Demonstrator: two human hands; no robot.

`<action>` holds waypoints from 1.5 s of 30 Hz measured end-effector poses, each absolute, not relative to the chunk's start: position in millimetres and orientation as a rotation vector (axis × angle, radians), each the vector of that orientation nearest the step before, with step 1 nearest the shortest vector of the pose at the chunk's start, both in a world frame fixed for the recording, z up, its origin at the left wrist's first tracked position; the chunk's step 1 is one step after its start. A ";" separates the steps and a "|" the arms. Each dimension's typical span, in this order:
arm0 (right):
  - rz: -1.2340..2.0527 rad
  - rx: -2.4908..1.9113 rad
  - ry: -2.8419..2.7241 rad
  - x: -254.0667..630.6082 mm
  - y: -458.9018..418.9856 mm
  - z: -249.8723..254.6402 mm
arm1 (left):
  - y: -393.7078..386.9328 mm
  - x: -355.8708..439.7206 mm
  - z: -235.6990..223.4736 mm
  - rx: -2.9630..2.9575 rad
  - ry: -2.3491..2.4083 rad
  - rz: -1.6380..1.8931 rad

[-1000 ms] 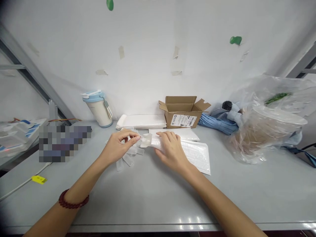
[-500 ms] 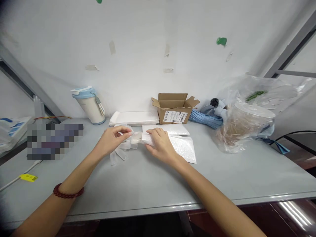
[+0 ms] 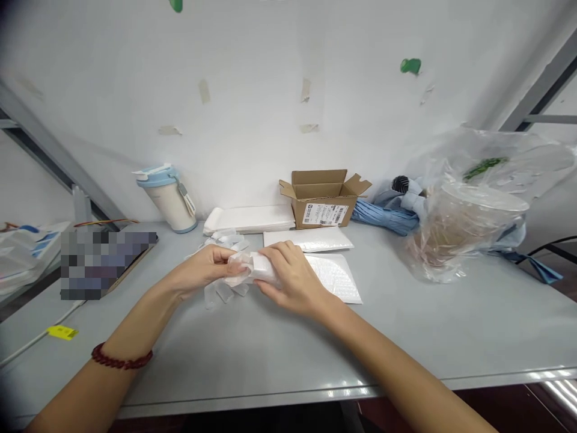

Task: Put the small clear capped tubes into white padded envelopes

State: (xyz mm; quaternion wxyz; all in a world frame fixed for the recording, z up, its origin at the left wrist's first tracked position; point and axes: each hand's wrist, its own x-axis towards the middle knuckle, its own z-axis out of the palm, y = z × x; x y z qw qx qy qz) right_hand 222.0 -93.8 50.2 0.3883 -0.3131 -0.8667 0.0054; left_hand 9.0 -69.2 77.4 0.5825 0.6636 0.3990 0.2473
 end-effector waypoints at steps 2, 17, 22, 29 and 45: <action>0.017 -0.797 -2.213 221.0 -95.2 50.7 | -68.5 6.0 77.6 1.494 0.903 0.563; 0.010 -0.789 -2.231 219.8 -99.1 54.1 | -68.0 0.0 80.8 1.413 0.806 0.524; 0.009 -0.789 -2.217 220.4 -99.1 54.1 | -68.1 0.5 81.6 1.414 0.780 0.516; 0.006 -0.802 -2.207 220.7 -99.2 53.2 | -78.3 21.6 81.1 1.519 1.004 0.675; -0.479 -1.056 -2.266 209.3 -93.4 31.9 | -79.2 32.1 69.3 1.335 1.166 0.951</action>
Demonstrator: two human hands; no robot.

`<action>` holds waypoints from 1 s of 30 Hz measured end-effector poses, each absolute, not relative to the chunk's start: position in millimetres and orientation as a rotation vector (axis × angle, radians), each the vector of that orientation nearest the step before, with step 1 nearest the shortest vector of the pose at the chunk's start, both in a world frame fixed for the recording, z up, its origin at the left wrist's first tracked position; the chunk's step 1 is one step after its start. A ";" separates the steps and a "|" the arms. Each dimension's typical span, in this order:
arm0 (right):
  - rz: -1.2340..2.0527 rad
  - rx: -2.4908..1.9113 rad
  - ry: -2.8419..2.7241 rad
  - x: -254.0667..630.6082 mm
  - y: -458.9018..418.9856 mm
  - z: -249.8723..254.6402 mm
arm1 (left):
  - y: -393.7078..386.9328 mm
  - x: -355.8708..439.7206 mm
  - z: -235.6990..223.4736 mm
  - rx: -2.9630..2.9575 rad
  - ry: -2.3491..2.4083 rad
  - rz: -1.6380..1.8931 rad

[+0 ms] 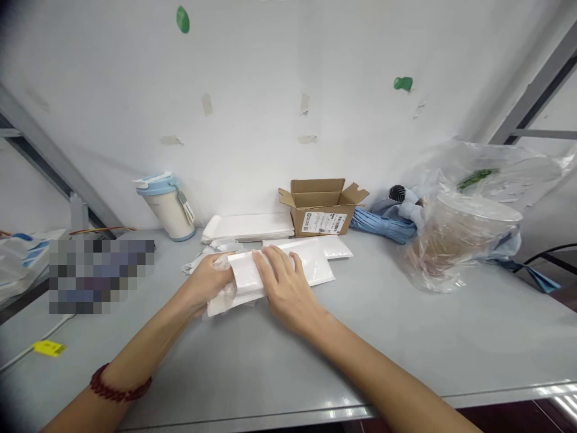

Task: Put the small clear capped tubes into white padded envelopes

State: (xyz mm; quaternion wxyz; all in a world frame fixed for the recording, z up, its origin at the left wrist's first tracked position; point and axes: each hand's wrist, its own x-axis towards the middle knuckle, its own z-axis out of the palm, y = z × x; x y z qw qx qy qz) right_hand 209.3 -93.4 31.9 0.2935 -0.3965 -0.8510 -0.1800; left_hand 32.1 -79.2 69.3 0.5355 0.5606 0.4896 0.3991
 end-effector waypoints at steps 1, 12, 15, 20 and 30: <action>-0.480 -1.068 -2.256 210.9 -91.8 32.2 | -79.7 32.3 70.2 1.326 1.150 0.932; -0.554 -1.123 -2.214 215.4 -84.4 34.1 | -75.4 30.0 66.5 1.262 1.214 0.923; -0.617 -1.139 -2.162 214.9 -83.5 34.4 | -74.5 29.6 66.0 1.233 1.242 0.939; -0.582 -1.105 -2.150 221.1 -81.6 36.8 | -75.5 28.9 70.9 1.168 1.109 0.970; -0.485 -1.077 -2.233 229.4 -81.1 40.6 | -83.0 26.4 82.4 1.269 1.050 0.818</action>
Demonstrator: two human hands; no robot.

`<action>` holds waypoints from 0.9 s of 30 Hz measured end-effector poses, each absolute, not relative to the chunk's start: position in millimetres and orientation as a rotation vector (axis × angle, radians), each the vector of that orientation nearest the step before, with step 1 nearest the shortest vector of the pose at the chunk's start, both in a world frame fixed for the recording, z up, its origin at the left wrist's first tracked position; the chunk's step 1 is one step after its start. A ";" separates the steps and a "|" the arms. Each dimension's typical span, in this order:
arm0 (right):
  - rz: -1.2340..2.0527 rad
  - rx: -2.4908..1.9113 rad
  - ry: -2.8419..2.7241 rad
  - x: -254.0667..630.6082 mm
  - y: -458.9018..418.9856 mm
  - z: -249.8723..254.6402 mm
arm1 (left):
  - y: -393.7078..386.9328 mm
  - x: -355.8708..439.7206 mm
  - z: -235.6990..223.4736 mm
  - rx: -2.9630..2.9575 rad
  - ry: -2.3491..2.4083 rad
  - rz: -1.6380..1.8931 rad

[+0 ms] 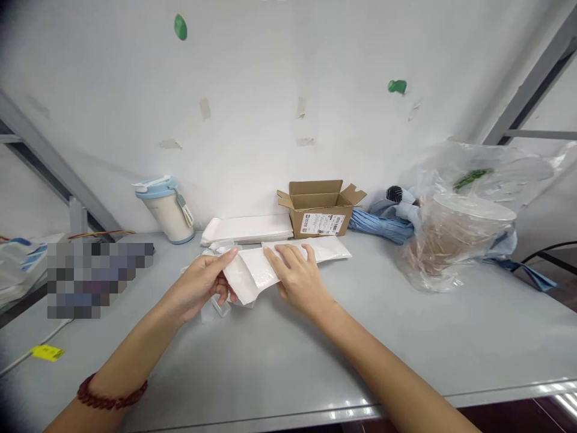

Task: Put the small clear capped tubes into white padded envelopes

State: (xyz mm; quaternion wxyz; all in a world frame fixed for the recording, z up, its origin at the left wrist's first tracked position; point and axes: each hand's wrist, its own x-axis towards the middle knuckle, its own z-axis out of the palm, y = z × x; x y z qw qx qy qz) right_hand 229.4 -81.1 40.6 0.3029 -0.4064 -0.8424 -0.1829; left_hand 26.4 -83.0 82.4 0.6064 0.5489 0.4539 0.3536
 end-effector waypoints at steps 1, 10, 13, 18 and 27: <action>-0.490 -1.080 -2.239 229.7 -80.9 40.3 | -83.8 26.8 84.0 1.271 1.032 0.850; -0.597 -1.120 -2.194 233.1 -83.0 51.5 | -90.5 39.7 76.1 1.938 1.146 1.097; -0.677 -1.109 -2.174 234.5 -85.4 58.1 | -90.9 45.4 66.8 2.142 1.148 1.086; -0.694 -1.010 -2.154 237.3 -85.0 60.9 | -92.0 53.9 60.9 2.034 1.224 0.965; -0.457 -1.250 -2.337 241.2 -73.9 49.9 | -101.6 73.2 50.3 1.597 1.113 0.733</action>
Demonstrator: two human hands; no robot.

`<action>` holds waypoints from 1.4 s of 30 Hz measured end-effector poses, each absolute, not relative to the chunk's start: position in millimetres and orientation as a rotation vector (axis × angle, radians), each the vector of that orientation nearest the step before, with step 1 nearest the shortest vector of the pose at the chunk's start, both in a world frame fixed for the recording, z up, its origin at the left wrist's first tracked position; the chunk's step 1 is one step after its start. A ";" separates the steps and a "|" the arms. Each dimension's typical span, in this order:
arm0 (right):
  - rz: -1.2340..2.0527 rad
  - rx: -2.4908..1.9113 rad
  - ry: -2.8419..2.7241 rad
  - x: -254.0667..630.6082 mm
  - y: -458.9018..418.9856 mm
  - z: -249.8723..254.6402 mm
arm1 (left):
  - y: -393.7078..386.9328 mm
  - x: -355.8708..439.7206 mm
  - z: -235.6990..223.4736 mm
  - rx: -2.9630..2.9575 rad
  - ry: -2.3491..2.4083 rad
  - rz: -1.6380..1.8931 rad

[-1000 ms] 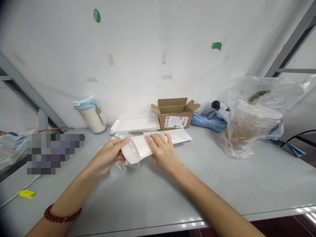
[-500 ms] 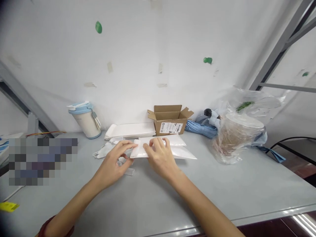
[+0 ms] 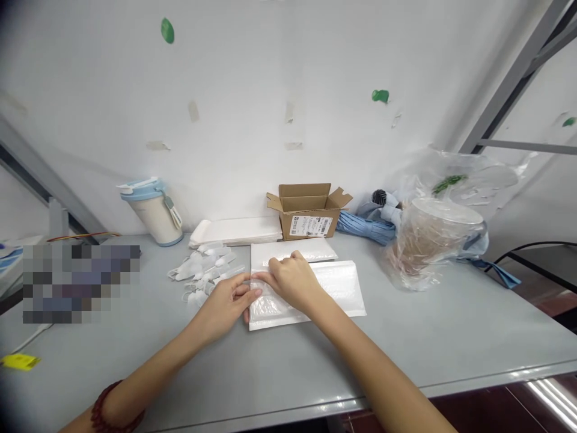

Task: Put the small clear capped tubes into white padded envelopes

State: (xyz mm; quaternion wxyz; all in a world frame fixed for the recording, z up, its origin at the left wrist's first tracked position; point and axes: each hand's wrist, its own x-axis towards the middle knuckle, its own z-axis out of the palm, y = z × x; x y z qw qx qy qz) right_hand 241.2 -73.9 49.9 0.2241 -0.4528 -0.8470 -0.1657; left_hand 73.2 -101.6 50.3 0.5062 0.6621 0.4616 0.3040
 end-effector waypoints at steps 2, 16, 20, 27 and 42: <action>-0.361 -1.305 -2.391 239.2 -73.7 49.5 | -101.8 73.9 46.5 1.581 1.142 0.701; -0.204 -1.562 -2.494 223.9 -61.7 38.9 | -96.6 73.1 39.7 1.791 1.383 0.568; -0.216 -1.553 -2.488 221.6 -54.3 36.7 | -97.0 74.2 35.2 1.912 1.447 0.583; -0.259 -1.490 -2.562 219.7 -49.1 35.4 | -106.0 74.2 36.9 2.250 1.594 0.543; -0.177 -1.426 -2.527 224.6 -44.4 36.7 | -118.9 83.4 32.0 3.001 1.111 0.333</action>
